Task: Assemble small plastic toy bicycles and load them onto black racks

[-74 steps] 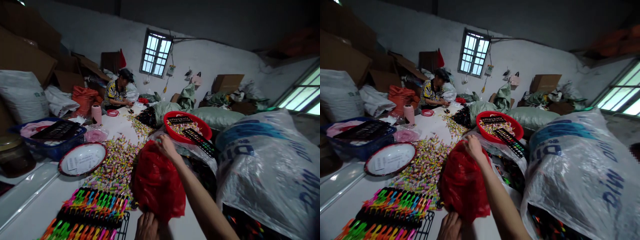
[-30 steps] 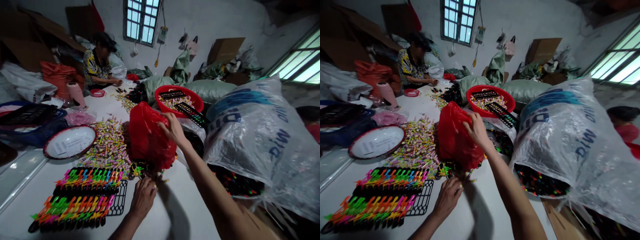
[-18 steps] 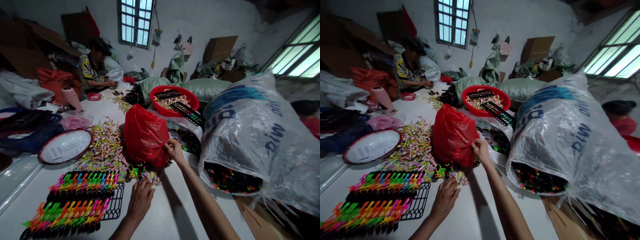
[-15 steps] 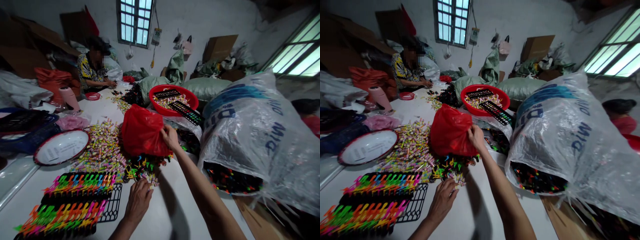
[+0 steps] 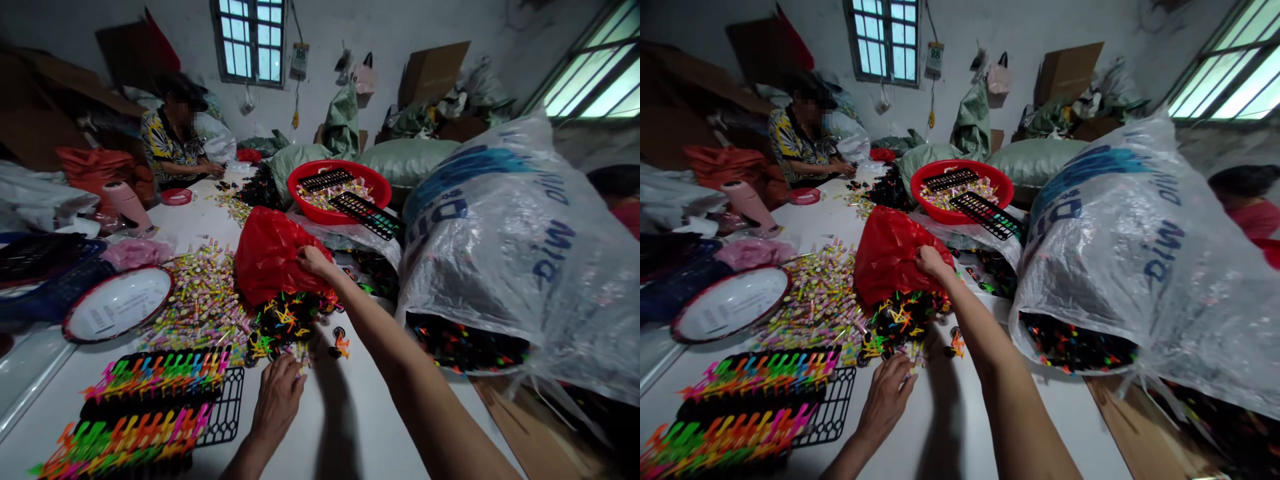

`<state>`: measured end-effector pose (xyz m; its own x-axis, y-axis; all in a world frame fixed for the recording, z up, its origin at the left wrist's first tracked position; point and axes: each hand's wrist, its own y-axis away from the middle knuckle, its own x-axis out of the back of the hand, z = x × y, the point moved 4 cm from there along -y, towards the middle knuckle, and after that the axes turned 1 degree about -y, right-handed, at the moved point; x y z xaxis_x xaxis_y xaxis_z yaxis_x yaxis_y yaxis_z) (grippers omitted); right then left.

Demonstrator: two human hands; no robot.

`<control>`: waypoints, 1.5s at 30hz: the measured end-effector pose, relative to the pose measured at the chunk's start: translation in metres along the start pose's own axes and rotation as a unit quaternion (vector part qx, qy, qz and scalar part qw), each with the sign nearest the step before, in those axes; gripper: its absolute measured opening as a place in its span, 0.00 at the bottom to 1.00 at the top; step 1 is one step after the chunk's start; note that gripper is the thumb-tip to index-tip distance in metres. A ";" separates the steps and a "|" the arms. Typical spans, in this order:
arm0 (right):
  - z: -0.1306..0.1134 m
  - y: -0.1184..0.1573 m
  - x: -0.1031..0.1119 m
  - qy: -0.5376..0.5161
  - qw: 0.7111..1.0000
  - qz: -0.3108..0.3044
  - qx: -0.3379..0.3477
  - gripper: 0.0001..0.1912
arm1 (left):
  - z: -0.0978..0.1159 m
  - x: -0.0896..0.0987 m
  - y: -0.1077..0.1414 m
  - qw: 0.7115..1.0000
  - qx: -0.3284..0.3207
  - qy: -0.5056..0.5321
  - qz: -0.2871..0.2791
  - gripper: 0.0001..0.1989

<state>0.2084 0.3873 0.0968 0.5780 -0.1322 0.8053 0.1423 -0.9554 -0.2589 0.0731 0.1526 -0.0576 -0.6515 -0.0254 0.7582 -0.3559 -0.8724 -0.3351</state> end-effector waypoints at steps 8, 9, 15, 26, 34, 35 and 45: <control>0.033 0.142 0.062 0.020 0.995 0.098 -0.023 0.14 | -0.002 0.001 -0.001 1.000 -0.012 0.014 0.007 0.08; 0.038 0.171 0.052 0.027 0.997 0.056 -0.043 0.14 | -0.002 0.001 -0.002 1.000 -0.015 0.014 0.005 0.08; 0.035 0.288 -0.033 0.130 0.990 0.000 -0.052 0.15 | 0.004 0.010 0.011 1.000 -0.011 -0.022 0.019 0.10; 0.033 0.339 -0.012 0.156 0.985 0.002 -0.077 0.19 | 0.033 0.016 -0.056 0.954 -0.103 -0.194 -0.204 0.11; 0.031 0.339 -0.011 0.187 0.982 -0.023 -0.027 0.11 | 0.034 0.004 -0.062 0.921 -0.165 -0.204 -0.286 0.12; 0.033 0.345 -0.010 0.184 0.982 -0.013 -0.040 0.11 | 0.035 0.004 -0.061 0.921 -0.166 -0.197 -0.294 0.11; 0.014 0.371 -0.006 -0.112 0.985 0.100 -0.087 0.09 | 0.046 -0.008 -0.074 0.923 -0.082 -0.188 -0.326 0.18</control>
<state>0.2691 0.0373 -0.0117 0.7459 -0.2789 0.6048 -0.1209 -0.9497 -0.2888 0.1356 0.1948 -0.0125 0.0049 0.2834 0.9590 -0.7068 -0.6774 0.2038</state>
